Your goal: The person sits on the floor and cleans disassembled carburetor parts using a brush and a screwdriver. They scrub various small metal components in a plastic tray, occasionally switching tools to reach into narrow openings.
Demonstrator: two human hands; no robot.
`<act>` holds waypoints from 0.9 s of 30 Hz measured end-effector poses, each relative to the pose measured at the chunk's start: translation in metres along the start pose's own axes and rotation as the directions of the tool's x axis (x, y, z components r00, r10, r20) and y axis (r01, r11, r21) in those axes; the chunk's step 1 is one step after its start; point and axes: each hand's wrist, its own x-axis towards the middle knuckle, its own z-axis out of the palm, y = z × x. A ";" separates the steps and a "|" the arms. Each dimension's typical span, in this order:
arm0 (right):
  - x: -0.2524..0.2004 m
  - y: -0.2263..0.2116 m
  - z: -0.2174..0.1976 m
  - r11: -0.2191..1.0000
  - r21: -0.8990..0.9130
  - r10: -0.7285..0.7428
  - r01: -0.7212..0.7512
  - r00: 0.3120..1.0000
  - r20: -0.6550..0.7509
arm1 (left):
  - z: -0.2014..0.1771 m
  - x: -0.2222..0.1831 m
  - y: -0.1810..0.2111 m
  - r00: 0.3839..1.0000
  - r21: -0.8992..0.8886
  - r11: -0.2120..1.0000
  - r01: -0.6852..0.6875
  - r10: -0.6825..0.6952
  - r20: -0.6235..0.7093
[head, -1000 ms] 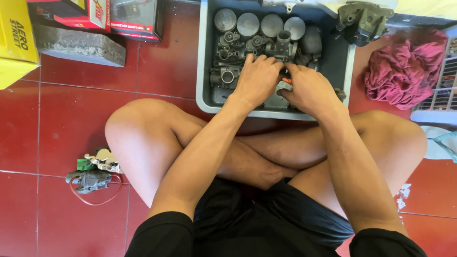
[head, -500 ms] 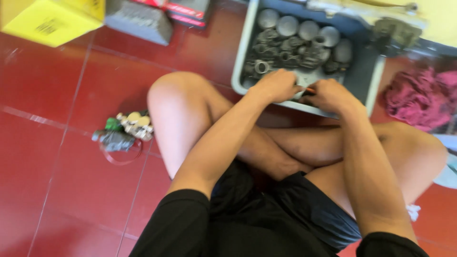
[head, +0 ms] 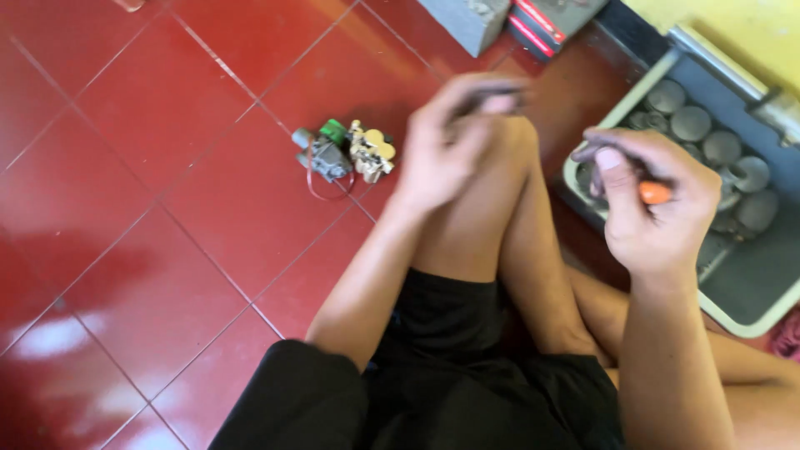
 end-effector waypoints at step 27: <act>-0.012 0.015 0.268 0.977 -0.186 -0.072 0.105 0.982 0.176 | -0.264 -0.157 -0.197 0.417 0.098 0.542 0.834 -0.504 -0.757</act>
